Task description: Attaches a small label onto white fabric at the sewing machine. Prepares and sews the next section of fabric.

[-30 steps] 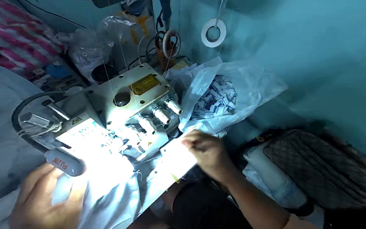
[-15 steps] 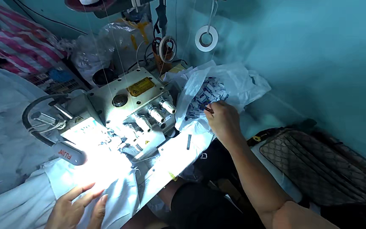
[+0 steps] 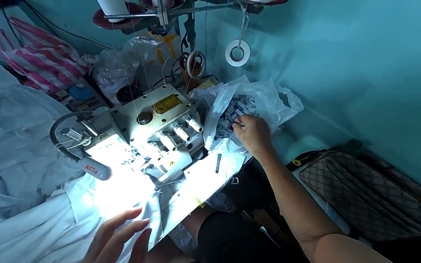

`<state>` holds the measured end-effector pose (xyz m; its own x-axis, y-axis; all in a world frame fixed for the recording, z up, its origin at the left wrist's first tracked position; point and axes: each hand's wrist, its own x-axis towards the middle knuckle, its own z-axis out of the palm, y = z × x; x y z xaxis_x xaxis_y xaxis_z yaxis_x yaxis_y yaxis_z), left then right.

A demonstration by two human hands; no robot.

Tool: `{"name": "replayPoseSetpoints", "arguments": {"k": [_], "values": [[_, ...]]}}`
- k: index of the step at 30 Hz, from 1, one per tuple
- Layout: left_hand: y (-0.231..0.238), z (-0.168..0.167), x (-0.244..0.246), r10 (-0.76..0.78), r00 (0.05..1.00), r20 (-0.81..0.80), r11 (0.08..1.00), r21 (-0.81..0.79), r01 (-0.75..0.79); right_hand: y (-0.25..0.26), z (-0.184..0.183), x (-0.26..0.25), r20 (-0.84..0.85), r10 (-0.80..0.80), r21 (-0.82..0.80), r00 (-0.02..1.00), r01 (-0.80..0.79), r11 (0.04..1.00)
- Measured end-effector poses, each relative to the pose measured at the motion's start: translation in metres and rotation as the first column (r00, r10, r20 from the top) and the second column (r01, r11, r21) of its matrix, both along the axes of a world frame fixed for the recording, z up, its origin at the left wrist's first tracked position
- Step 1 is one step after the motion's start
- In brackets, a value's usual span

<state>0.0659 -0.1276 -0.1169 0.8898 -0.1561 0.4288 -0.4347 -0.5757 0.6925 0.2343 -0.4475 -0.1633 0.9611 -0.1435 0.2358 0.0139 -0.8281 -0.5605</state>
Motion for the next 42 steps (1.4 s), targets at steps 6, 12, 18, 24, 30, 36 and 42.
{"name": "replayPoseSetpoints", "arguments": {"k": [6, 12, 18, 24, 30, 36, 42], "values": [[-0.011, -0.005, -0.002, -0.004, 1.000, -0.014, 1.000, 0.022, 0.005, 0.009, -0.008, 0.008, -0.204, -0.026, -0.171, 0.979, -0.009, 0.985], [-0.007, -0.007, -0.008, -0.008, 1.000, -0.022, 1.000, 0.006, 0.009, -0.004, -0.017, 0.002, 0.091, 0.008, 0.005, 0.996, -0.009, 1.000], [-0.033, -0.020, 0.002, -0.024, 1.000, -0.008, 0.977, -0.210, 0.022, 0.010, 0.001, -0.031, 0.376, -0.021, 0.719, 0.927, -0.277, 0.638], [-0.079, -0.065, 0.022, -0.004, 0.973, -0.229, 0.679, -0.715, -0.165, 0.101, 0.000, -0.111, 0.072, 0.350, 0.997, 0.934, -0.068, -0.022], [-0.054, -0.069, 0.000, 0.050, 0.925, -0.377, 0.719, -0.629, -0.295, 0.123, -0.021, -0.117, 0.029, 0.509, 0.985, 0.860, -0.111, 0.132], [-0.033, -0.066, -0.012, 0.082, 0.860, -0.504, 0.643, -0.632, -0.432, 0.127, -0.027, -0.111, 0.113, 0.527, 0.868, 0.842, -0.341, 0.360], [-0.039, -0.075, -0.011, -0.140, 0.904, -0.403, 0.193, -0.907, -0.375, 0.129, -0.024, -0.118, 0.312, 0.623, 0.644, 0.717, -0.642, 0.416]]}}
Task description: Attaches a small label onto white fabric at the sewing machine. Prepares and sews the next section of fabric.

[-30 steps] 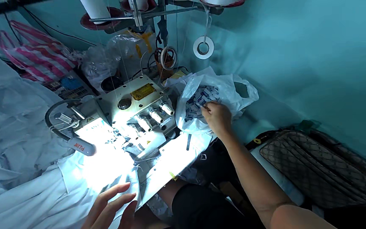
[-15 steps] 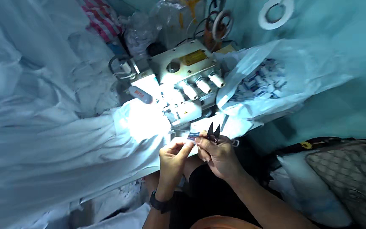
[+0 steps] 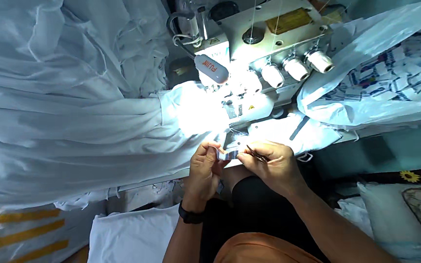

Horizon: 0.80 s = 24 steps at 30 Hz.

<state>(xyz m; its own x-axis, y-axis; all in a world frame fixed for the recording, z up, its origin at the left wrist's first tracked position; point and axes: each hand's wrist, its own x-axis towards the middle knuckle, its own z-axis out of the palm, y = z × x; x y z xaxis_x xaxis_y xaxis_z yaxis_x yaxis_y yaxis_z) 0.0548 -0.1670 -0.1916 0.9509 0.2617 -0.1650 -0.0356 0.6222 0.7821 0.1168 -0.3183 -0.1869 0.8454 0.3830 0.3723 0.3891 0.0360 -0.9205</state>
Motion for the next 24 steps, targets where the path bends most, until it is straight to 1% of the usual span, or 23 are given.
{"name": "replayPoseSetpoints", "arguments": {"k": [3, 6, 10, 13, 15, 17, 19, 21, 22, 24], "values": [[0.000, -0.007, -0.001, -0.168, 0.984, 0.053, 0.975, -0.136, 0.173, 0.005, 0.005, -0.002, -0.008, 0.007, 0.007, 1.000, -0.007, 1.000], [0.001, -0.014, 0.000, -0.283, 0.953, 0.106, 0.912, -0.280, 0.301, 0.008, 0.006, -0.001, -0.114, 0.061, 0.049, 0.992, -0.056, 0.997], [0.004, -0.018, 0.001, -0.350, 0.929, 0.121, 0.865, -0.339, 0.370, 0.009, 0.008, 0.000, -0.222, 0.127, 0.113, 0.967, -0.104, 0.988], [0.005, -0.019, 0.002, -0.353, 0.927, 0.124, 0.865, -0.333, 0.374, 0.009, 0.009, -0.001, -0.274, 0.127, 0.126, 0.954, -0.095, 0.987], [0.006, -0.018, 0.001, -0.321, 0.943, 0.091, 0.908, -0.252, 0.334, 0.009, 0.009, -0.001, -0.310, 0.102, 0.108, 0.945, -0.072, 0.992], [0.005, -0.011, 0.000, -0.253, 0.966, 0.051, 0.958, -0.122, 0.258, 0.008, 0.009, 0.001, -0.323, 0.088, 0.091, 0.942, -0.061, 0.994], [0.005, -0.005, -0.003, -0.182, 0.983, 0.017, 0.979, 0.100, 0.180, 0.007, 0.008, 0.002, -0.328, 0.078, 0.071, 0.942, -0.057, 0.996], [0.004, -0.001, -0.007, -0.102, 0.994, 0.028, 0.937, 0.338, 0.087, 0.008, 0.009, 0.003, -0.327, 0.067, 0.055, 0.943, -0.051, 0.997], [0.003, 0.002, -0.007, -0.060, 0.998, 0.030, 0.908, 0.416, 0.042, 0.008, 0.009, 0.003, -0.322, 0.059, 0.044, 0.945, -0.047, 0.998], [0.001, 0.006, -0.008, -0.003, 1.000, 0.017, 0.867, 0.498, -0.006, 0.010, 0.009, 0.003, -0.329, 0.044, 0.031, 0.943, -0.035, 0.999]]}}
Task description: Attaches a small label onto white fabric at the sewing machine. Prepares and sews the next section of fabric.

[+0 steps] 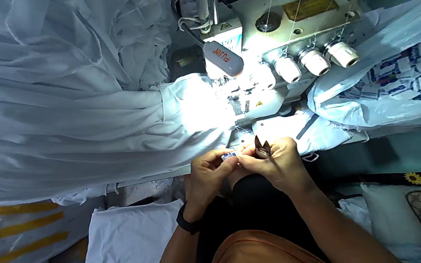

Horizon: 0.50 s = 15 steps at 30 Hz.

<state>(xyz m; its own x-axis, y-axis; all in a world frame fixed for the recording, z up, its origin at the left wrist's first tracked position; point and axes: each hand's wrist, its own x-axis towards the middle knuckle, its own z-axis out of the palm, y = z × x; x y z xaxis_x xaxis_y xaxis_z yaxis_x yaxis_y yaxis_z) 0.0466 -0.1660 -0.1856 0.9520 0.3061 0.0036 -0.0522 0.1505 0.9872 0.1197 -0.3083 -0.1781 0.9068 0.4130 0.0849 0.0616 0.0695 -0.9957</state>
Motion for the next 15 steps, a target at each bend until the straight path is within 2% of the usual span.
{"name": "replayPoseSetpoints", "arguments": {"k": [7, 11, 15], "values": [[0.002, 0.003, 0.001, 0.059, 0.997, -0.056, 0.998, 0.042, -0.056, 0.003, -0.008, 0.003, -0.135, 0.005, 0.063, 0.991, 0.004, 0.998], [0.006, 0.005, 0.002, 0.100, 0.989, -0.106, 0.993, 0.076, -0.093, -0.008, -0.012, 0.011, -0.237, 0.166, 0.056, 0.957, -0.157, 0.986], [0.008, 0.004, 0.004, 0.108, 0.986, -0.130, 0.990, 0.105, -0.095, -0.009, -0.009, 0.012, -0.327, 0.240, 0.052, 0.914, -0.236, 0.970]]}}
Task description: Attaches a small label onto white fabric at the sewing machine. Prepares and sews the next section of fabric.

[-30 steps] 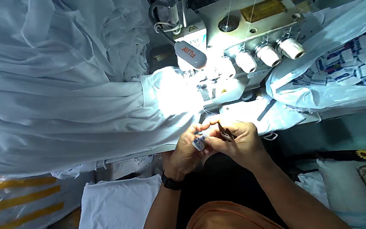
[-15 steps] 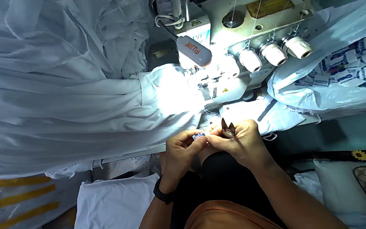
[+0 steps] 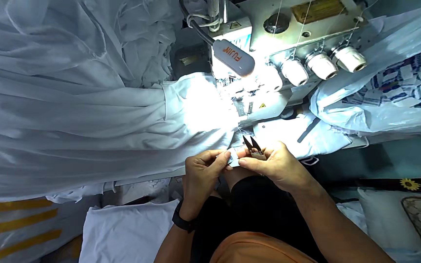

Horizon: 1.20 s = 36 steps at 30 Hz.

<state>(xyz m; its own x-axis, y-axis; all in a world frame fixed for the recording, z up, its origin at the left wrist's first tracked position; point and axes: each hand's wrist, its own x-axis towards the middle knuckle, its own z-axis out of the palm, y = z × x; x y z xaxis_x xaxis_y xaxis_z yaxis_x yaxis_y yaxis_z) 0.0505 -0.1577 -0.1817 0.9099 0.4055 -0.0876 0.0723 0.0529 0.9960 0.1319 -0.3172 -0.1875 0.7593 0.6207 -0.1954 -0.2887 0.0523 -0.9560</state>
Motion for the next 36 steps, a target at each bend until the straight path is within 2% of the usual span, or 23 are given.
{"name": "replayPoseSetpoints", "arguments": {"k": [2, 3, 5, 7, 9, 11, 13, 15, 18, 22, 27, 33, 36], "values": [[-0.001, -0.001, 0.001, -0.001, 1.000, 0.000, 1.000, -0.002, 0.001, 0.004, -0.001, -0.001, 0.013, -0.012, 0.008, 1.000, 0.012, 1.000], [0.000, -0.001, 0.001, -0.005, 1.000, 0.006, 1.000, 0.009, 0.005, 0.005, -0.003, -0.001, 0.076, -0.047, 0.000, 0.996, 0.047, 0.999], [0.005, 0.000, 0.003, -0.034, 0.998, 0.046, 0.997, 0.066, 0.031, 0.007, -0.008, 0.002, 0.359, -0.167, -0.028, 0.918, 0.189, 0.982], [0.016, 0.009, 0.008, -0.054, 0.992, 0.112, 0.990, 0.139, 0.039, 0.007, -0.019, 0.017, 0.717, -0.220, -0.031, 0.662, 0.345, 0.938], [0.028, 0.023, 0.015, -0.072, 0.983, 0.168, 0.970, 0.242, 0.029, 0.007, -0.029, 0.038, 0.932, -0.113, -0.056, 0.345, 0.444, 0.894], [0.039, 0.034, 0.023, -0.098, 0.975, 0.201, 0.918, 0.397, 0.011, 0.011, -0.038, 0.060, 0.993, -0.020, -0.031, 0.112, 0.432, 0.901], [0.046, 0.043, 0.033, -0.123, 0.975, 0.185, 0.830, 0.557, -0.001, 0.015, -0.045, 0.074, 1.000, 0.020, -0.021, 0.005, 0.342, 0.939], [0.047, 0.046, 0.046, -0.130, 0.985, 0.116, 0.745, 0.666, 0.020, 0.020, -0.049, 0.080, 1.000, -0.006, 0.009, -0.016, 0.260, 0.966], [0.039, 0.035, 0.068, -0.126, 0.992, 0.016, 0.659, 0.749, 0.072, 0.025, -0.055, 0.075, 0.994, -0.103, 0.094, 0.038, 0.183, 0.979], [0.035, 0.016, 0.082, -0.086, 0.996, -0.016, 0.538, 0.841, 0.060, 0.027, -0.059, 0.061, 0.987, -0.158, 0.143, 0.042, 0.243, 0.959], [0.035, 0.018, 0.083, -0.079, 0.996, -0.040, 0.510, 0.857, 0.075, 0.025, -0.054, 0.057, 0.994, -0.106, 0.110, -0.029, 0.278, 0.954], [0.051, 0.021, 0.084, -0.185, 0.981, -0.061, 0.537, 0.830, 0.153, 0.026, -0.044, 0.050, 1.000, -0.021, 0.025, -0.015, 0.343, 0.939], [0.055, 0.021, 0.086, -0.179, 0.982, -0.056, 0.567, 0.810, 0.150, 0.026, -0.041, 0.050, 1.000, -0.003, 0.009, -0.016, 0.355, 0.935]]}}
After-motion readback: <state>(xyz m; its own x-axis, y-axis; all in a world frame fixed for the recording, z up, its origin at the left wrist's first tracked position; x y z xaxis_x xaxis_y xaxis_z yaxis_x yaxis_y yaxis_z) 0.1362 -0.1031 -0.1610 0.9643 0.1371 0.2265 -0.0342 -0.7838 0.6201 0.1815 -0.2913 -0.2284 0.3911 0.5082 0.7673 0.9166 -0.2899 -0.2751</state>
